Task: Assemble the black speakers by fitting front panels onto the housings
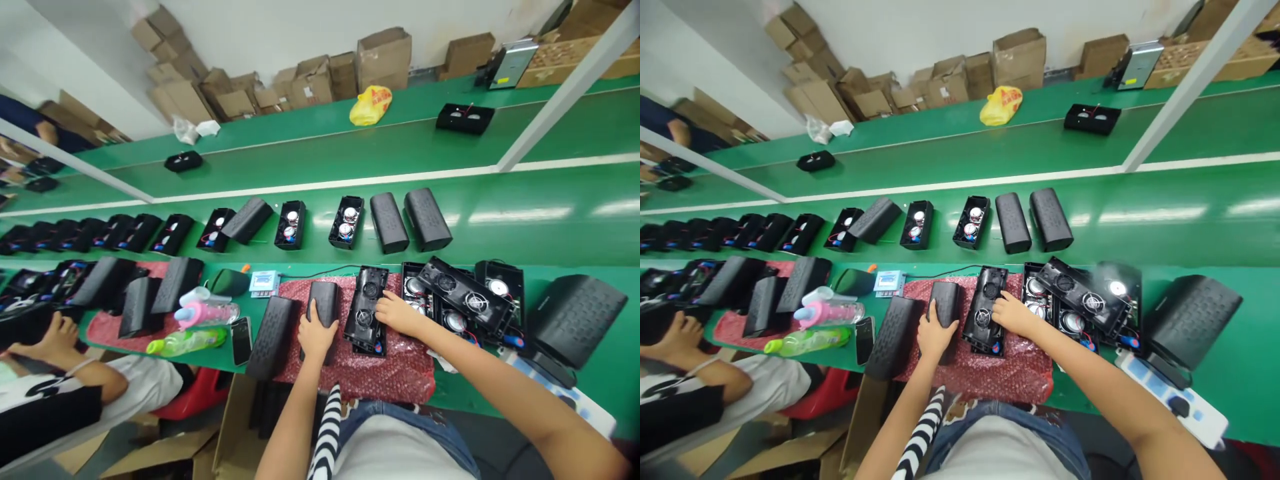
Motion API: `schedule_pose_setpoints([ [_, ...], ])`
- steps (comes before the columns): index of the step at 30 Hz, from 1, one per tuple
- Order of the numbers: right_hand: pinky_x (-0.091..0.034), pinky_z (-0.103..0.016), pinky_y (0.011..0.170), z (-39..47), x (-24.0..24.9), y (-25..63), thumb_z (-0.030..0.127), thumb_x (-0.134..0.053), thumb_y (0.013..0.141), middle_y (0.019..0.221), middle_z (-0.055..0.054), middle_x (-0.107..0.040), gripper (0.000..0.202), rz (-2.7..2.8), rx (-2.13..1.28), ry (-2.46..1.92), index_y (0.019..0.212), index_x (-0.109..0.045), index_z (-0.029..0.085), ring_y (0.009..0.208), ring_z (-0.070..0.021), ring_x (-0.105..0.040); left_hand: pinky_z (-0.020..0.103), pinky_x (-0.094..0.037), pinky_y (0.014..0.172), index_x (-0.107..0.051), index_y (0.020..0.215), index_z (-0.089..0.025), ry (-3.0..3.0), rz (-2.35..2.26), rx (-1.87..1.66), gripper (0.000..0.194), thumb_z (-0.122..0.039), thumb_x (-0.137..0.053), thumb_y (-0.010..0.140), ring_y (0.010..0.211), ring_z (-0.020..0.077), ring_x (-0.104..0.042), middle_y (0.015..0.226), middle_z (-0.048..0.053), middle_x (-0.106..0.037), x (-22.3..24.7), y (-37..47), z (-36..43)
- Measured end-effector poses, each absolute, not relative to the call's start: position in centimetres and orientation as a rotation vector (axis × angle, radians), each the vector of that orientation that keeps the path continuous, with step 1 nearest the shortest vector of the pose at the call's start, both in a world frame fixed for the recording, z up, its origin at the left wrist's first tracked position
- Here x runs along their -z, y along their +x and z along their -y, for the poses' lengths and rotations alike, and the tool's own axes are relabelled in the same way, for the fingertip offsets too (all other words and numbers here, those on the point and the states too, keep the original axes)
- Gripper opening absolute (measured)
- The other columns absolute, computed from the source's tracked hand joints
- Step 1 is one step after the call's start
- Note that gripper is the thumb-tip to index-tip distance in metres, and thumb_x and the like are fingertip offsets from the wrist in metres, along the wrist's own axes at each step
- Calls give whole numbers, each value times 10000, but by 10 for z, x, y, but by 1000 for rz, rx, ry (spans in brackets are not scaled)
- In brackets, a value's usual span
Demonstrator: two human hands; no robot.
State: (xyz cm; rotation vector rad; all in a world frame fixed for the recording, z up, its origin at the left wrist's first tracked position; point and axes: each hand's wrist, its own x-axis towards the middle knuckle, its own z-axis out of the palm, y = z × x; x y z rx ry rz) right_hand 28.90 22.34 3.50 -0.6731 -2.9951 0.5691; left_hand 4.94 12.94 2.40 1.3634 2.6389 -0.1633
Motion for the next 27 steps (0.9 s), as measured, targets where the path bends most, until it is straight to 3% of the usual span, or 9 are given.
schedule_pose_setpoints([
  [3,-237,-489,1084,-218,-61,292,167,-376,908,993,-78,-631,276,2739,-807,-842,989,-638,200,1052,-210,-520,413,-439,823,-189,1480,-275,1390,-2588,147,917,-623,-571,723,1017,324,-560,1226,179,-459,-26,47,-127],
  [8,-402,-454,949,-187,-91,300,426,-377,912,1031,-109,-578,339,1800,-972,-1359,1089,-522,175,994,-243,-539,427,-433,831,-154,1490,-268,1451,-2512,153,917,-638,-538,744,1044,334,-543,1254,196,-424,-29,46,-119],
  [11,-447,-410,943,-165,-82,298,561,-529,807,1174,-94,-545,537,1152,-1184,-1493,1187,-380,211,1070,-228,-550,438,-437,814,-144,1491,-279,1426,-2504,156,924,-657,-525,740,1020,341,-549,1197,188,-446,-31,44,-119],
  [14,-530,-370,821,-155,-56,283,580,-613,705,1148,-97,-585,728,837,-1336,-1715,1235,-265,223,962,-221,-624,459,-442,789,-143,1488,-290,1416,-2511,135,920,-665,-518,736,1005,353,-547,1183,188,-444,-32,44,-120],
  [17,-526,-362,840,-161,-31,261,553,-650,666,1179,-147,-573,831,908,-1239,-1942,1277,-230,177,985,-237,-625,487,-434,801,-112,1490,-287,1421,-2512,128,954,-658,-540,722,1040,370,-525,1240,208,-408,-32,46,-120],
  [21,-391,-430,1010,-173,-19,233,486,-749,572,1314,-237,-434,961,1110,-1058,-2057,1320,-295,89,1218,-345,-460,468,-422,828,-44,1494,-261,1448,-2371,188,1060,-588,-631,674,1078,376,-510,1290,231,-368,-35,41,-119],
  [24,-312,-501,1036,-169,-19,213,473,-711,649,1296,-278,-400,973,1331,-912,-2194,1392,-261,34,1261,-417,-376,445,-420,830,-39,1496,-244,1485,-2319,176,1067,-552,-641,670,1045,361,-534,1234,219,-411,-35,33,-117],
  [27,-370,-508,959,-162,-21,194,560,-667,687,1296,-266,-377,1071,1659,-712,-2389,1469,-120,73,1204,-424,-416,457,-401,868,-64,1496,-231,1586,-2337,98,1030,-537,-624,687,1059,356,-528,1251,224,-407,-31,28,-114],
])
